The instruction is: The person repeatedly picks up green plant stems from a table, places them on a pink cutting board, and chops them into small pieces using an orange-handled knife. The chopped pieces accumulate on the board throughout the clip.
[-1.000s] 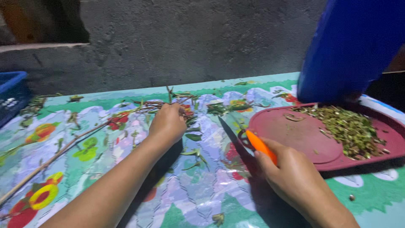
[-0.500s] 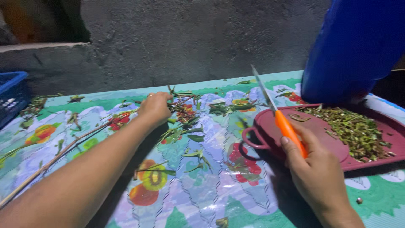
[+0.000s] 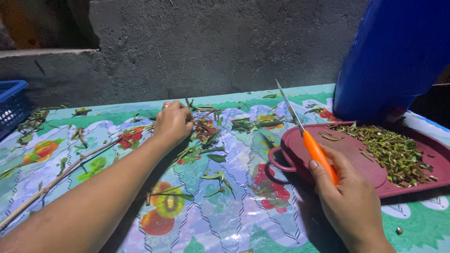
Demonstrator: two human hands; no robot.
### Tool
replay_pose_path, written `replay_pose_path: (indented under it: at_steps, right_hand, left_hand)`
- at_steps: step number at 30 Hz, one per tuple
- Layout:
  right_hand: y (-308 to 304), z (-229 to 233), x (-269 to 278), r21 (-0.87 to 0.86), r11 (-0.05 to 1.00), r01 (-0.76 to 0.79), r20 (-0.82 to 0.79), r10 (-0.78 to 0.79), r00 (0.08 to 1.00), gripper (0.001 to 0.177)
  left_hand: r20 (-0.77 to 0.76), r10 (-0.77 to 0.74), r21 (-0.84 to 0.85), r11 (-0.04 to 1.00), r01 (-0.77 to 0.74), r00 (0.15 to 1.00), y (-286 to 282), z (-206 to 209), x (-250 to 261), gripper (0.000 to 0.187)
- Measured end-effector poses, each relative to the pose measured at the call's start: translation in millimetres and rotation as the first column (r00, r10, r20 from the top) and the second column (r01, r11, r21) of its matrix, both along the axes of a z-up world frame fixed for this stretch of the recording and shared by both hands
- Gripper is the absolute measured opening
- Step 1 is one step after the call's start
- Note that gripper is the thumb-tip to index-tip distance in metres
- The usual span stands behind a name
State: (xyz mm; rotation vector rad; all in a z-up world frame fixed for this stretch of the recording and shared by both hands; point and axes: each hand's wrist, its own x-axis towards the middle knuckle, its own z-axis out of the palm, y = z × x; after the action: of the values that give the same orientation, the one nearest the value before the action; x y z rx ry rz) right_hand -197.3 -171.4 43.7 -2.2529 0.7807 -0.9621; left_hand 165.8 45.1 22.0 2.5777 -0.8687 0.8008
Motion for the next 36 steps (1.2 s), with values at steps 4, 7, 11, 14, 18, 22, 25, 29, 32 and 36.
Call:
replay_pose_path:
  at_steps: [4, 7, 11, 14, 18, 22, 25, 29, 32, 36]
  right_hand:
    - [-1.1, -2.3, 1.0, -0.119, 0.993, -0.024, 0.055, 0.031, 0.998, 0.047]
    - [-2.2, -2.5, 0.5, -0.095, 0.995, -0.009, 0.033, 0.012, 0.999, 0.047]
    - [-0.8, 0.2, 1.3, -0.032, 0.999, 0.019, -0.017, -0.019, 1.000, 0.047]
    - [1.4, 1.2, 1.2, -0.025, 1.000, 0.013, -0.005, -0.013, 1.000, 0.046]
    - [0.8, 1.8, 0.9, -0.011, 1.000, -0.001, 0.015, 0.001, 1.000, 0.044]
    - [-5.4, -3.9, -1.2, 0.024, 0.999, -0.047, 0.120, 0.044, 0.992, 0.043]
    - [-15.2, -12.4, -2.3, 0.106, 0.989, -0.104, 0.206, 0.081, 0.975, 0.041]
    - [-34.0, -24.6, -8.9, 0.221, 0.969, -0.113, 0.229, 0.061, 0.971, 0.039]
    - [-52.2, -28.2, -21.1, 0.066, 0.989, -0.130, 0.327, 0.102, 0.939, 0.037]
    - [-73.0, -25.7, -37.6, 0.233, 0.972, -0.027, 0.210, -0.023, 0.978, 0.037]
  left_hand:
    - [-0.206, -0.082, -0.050, 0.996, 0.073, 0.975, -4.0, -7.1, 22.3, 0.026]
    - [-0.183, -0.072, -0.020, 0.997, 0.069, 0.980, -7.7, -7.4, 22.8, 0.034]
    - [-0.009, -0.073, -0.006, 0.997, 0.073, 0.997, -15.6, 5.0, -1.5, 0.024]
    - [0.137, -0.147, -0.129, 0.978, 0.164, 0.980, -25.1, 17.0, -25.3, 0.023]
    - [0.136, -0.257, -0.261, 0.922, 0.285, 0.957, -49.4, 27.1, -48.7, 0.022]
    - [0.071, -0.386, -0.264, 0.882, 0.390, 0.920, -77.8, 30.9, -62.0, 0.025]
    - [0.072, -0.571, -0.245, 0.784, 0.570, 0.818, -99.0, 31.4, -78.9, 0.028]
    - [-0.041, -0.609, -0.288, 0.766, 0.575, 0.792, -125.2, 35.4, -112.9, 0.029]
    - [-0.033, -0.651, -0.365, 0.714, 0.597, 0.758, -141.6, 41.0, -136.8, 0.027]
    - [-0.089, -0.706, -0.339, 0.685, 0.645, 0.703, -158.8, 40.0, -159.3, 0.030]
